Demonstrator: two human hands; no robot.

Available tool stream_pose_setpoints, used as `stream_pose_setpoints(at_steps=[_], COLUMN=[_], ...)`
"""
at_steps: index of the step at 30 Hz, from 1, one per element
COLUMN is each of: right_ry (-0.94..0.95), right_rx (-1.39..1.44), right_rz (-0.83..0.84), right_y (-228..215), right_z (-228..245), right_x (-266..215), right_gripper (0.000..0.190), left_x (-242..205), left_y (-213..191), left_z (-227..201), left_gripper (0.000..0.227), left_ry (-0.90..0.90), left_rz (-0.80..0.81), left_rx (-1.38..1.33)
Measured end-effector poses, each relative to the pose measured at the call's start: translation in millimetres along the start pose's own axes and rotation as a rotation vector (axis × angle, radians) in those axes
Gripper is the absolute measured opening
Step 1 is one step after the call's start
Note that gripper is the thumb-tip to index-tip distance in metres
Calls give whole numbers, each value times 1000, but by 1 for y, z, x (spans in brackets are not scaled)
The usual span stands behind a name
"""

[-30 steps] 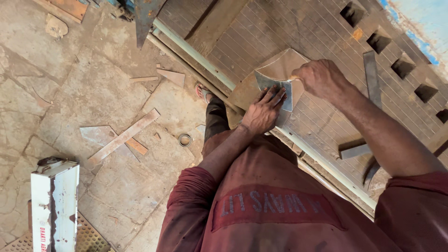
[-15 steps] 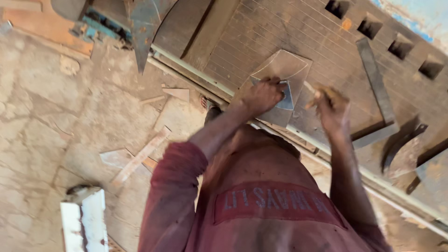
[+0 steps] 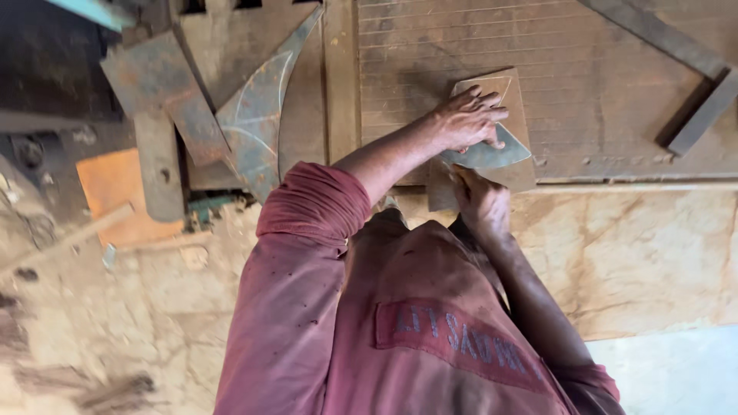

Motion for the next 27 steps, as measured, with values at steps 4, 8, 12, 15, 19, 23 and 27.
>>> stream_pose_setpoints(at_steps=[4,8,12,15,19,23,27], right_ry=[105,172,256,351,334,316,275], right_rx=[-25,-40,53,167,211,156,79], right_rz=[-32,-33,-21,25,13,-1,-33], right_y=[24,30,33,37,41,44,43], right_z=[25,24,22,17,15,12,9], right_x=[-2,-1,0,2,3,4,7], right_gripper=[24,24,25,23,19,19,20], left_x=[-3,-1,-3,2,6,6,2], left_y=[-9,-3,1,3,12,17,4], left_z=[-1,2,5,7,10,10,5], left_gripper=[70,73,67,68,53,52,56], left_ry=[119,66,26,43,49,49,51], left_rz=[-119,78,165,151,104,76,54], left_rx=[31,10,12,49,43,31,62])
Point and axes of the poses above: each hand's wrist, its own x-axis towards the middle knuckle, its own y-axis out of the palm, z = x × y, the point moved 4 cm from there along x, towards the middle knuckle, and after that the axes turned 14 degrees about -x, right-handed, at the moved point
